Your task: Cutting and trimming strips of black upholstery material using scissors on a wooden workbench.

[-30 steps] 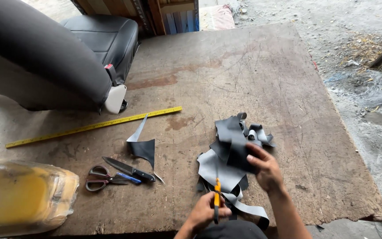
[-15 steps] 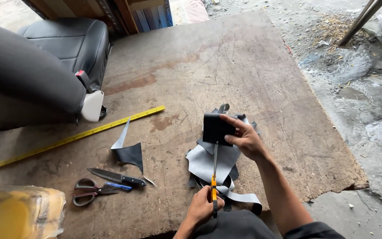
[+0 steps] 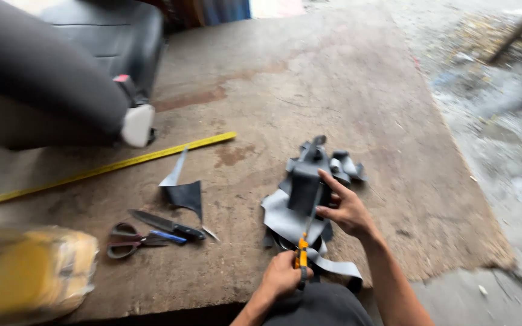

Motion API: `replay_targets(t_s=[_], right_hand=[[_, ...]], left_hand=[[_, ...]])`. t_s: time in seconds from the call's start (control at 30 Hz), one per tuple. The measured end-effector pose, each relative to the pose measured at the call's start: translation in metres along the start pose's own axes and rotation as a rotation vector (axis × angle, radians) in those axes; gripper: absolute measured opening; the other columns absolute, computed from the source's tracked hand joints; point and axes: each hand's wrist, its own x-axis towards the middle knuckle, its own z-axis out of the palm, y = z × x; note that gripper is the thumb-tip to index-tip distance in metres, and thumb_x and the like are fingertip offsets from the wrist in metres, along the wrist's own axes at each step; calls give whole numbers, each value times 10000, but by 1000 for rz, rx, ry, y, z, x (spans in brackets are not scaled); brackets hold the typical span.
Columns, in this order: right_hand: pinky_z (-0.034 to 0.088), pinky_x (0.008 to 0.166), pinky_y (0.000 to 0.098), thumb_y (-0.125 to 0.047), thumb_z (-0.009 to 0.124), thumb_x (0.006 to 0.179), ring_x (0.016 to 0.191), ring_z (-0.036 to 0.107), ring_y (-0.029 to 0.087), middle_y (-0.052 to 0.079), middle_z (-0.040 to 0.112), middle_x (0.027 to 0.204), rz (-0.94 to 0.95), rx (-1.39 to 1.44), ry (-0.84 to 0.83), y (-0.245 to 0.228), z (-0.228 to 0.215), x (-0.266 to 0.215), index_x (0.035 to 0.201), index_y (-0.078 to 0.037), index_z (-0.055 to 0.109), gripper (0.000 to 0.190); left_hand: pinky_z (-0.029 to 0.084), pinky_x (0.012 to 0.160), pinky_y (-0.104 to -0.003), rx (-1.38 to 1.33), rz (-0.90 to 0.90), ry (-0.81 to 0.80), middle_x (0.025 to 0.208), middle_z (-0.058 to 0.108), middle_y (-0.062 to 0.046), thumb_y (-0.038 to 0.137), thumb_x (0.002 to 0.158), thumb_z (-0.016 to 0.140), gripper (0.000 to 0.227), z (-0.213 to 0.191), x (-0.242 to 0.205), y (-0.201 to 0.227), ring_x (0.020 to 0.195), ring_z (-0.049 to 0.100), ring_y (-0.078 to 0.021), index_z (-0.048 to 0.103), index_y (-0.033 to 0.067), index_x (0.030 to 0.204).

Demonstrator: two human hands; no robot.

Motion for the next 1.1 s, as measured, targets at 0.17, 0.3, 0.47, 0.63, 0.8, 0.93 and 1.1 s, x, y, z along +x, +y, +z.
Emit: replay_targets(t_s=[0.17,0.3,0.47,0.63,0.8,0.93,1.1], right_hand=[[561,823,354,34,801,738,970,616,176,56,583,1363,50,41,20,1,5,13,1720,-193,248,1150],[588,860,462,143,724,731,980,652,294,148,535,1471,120,44,52,-12,8,12,1731,-246,104,1240],[585,796,447,96,765,693,932,644,287,145,536,1483,129,70,-31,4,5,11,1731,-284,82,1300],[458,509,271,60,785,734,565,488,111,18,498,675,49,17,-120,30,3,10,1716,-310,93,1257],[535,876,301,58,818,731,1036,628,166,124,683,1288,-44,3,62,21,0,19,1574,-49,463,921],[572,993,322,76,790,782,1148,678,214,180,704,1326,-151,118,124,20,2,24,1425,70,604,669],[623,946,385,-3,828,763,1078,716,261,198,695,1287,-76,172,-2,2,13,7,1634,-67,360,991]], left_hand=[[516,752,-387,-20,-9,45,975,736,-19,489,687,737,412,-4,-1,-4,924,701,-199,722,228,1005],[529,653,-250,-182,-103,-54,770,720,63,317,706,707,155,-23,-35,22,683,680,-67,683,232,834],[477,705,-337,-132,-87,-7,952,683,26,423,614,736,393,-11,-10,9,873,644,-147,678,212,941],[487,780,-322,-133,-67,-82,1070,683,21,433,678,739,448,-6,5,-2,978,652,-171,724,226,1074],[531,612,-255,-299,-54,-60,806,748,52,279,773,701,159,0,-19,4,673,678,-50,696,199,910],[510,441,-271,-562,-13,-72,736,768,-46,139,811,734,111,5,-18,2,514,683,-117,655,95,875],[477,457,-240,-513,-63,-51,769,743,-36,142,756,736,209,-9,-32,21,565,689,-101,658,110,947]])
